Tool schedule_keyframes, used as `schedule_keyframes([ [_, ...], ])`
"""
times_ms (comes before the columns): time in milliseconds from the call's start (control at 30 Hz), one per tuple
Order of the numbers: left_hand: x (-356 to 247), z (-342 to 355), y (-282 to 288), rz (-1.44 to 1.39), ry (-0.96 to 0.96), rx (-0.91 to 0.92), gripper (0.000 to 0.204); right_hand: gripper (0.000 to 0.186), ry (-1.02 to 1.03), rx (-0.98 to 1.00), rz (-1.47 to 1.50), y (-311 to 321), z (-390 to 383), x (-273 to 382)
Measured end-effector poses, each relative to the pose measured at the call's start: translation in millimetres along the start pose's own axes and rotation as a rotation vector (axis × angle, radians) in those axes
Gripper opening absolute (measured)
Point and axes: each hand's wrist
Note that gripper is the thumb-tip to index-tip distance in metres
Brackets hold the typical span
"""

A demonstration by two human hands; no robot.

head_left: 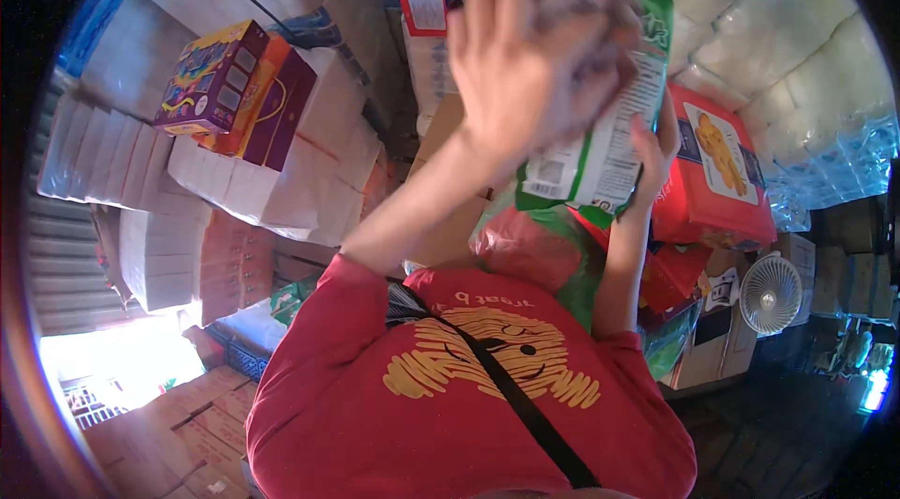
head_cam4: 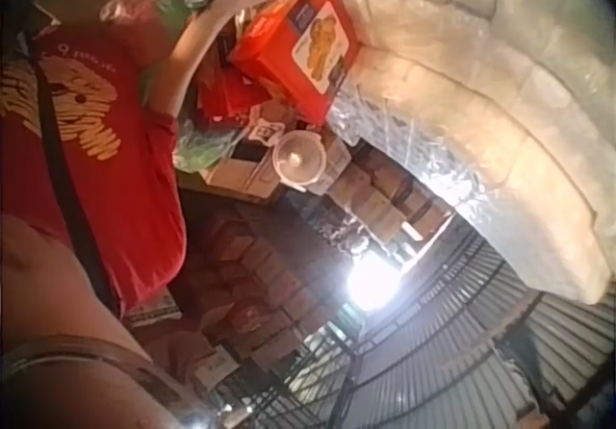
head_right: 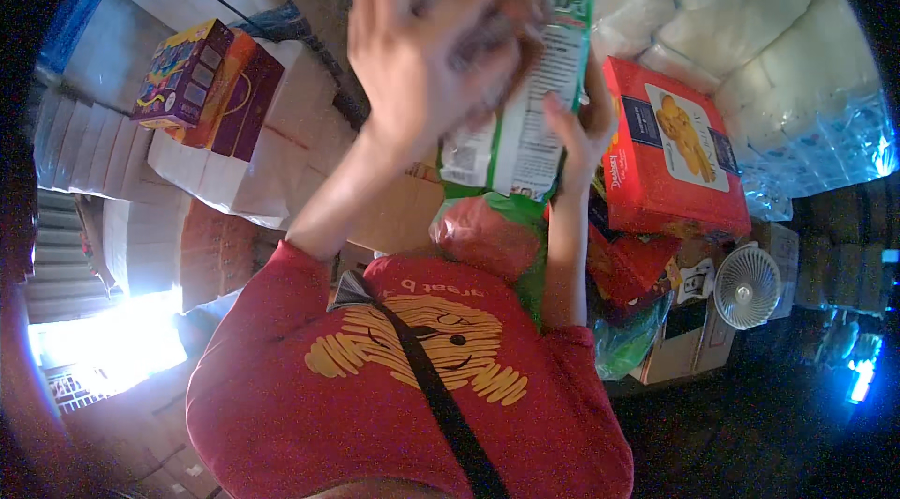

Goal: Cleaning and wiping various boxes and bags of goods with a cloth in a storage area.

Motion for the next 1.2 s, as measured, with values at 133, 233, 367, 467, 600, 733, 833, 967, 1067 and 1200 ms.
schedule_keyframes([
  [133, -4, -8, 13, 0.021, 0.034, 0.041, 0.029, 0.058, -0.036, 0.008, 0.052, -6, 6, -5],
  [233, -20, -44, 32, -0.031, -0.015, 0.209, 0.03, 0.052, -0.034, 0.036, -0.119, -11, 10, -16],
  [367, -8, -36, 33, 0.061, -0.05, 0.211, 0.03, 0.058, -0.062, 0.147, -0.034, -1, 5, -34],
  [467, 25, 2, 14, 0.226, 0.036, 0.05, 0.031, 0.062, -0.102, 0.179, -0.052, -17, 1, -15],
  [600, 9, -3, 20, 0.21, -0.021, 0.107, 0.025, 0.058, -0.127, 0.149, -0.014, -15, 7, -19],
  [733, -29, -65, 36, 0.061, -0.133, 0.187, 0.026, 0.051, 0.156, 0.159, 0.093, -3, 15, -35],
  [833, -17, -65, 34, 0.074, -0.275, 0.264, 0.015, 0.051, 0.043, 0.144, -0.051, -3, 15, -24],
  [967, 7, -4, 17, 0.129, -0.127, 0.061, 0.024, 0.056, -0.132, 0.113, 0.055, -7, 7, -15],
  [1067, 26, 4, 8, 0.166, -0.048, 0.023, 0.027, 0.061, -0.094, 0.13, -0.021, -10, 5, -13],
  [1200, -8, -48, 30, 0.036, -0.252, 0.268, 0.028, 0.055, -0.084, 0.076, 0.063, 0, 15, -26],
])
Point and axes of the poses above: each hand's wrist, its own z-axis towards the middle knuckle, its own y-axis out of the back of the hand, x = y × z, and after that the axes turned 10 degrees about y, right-handed
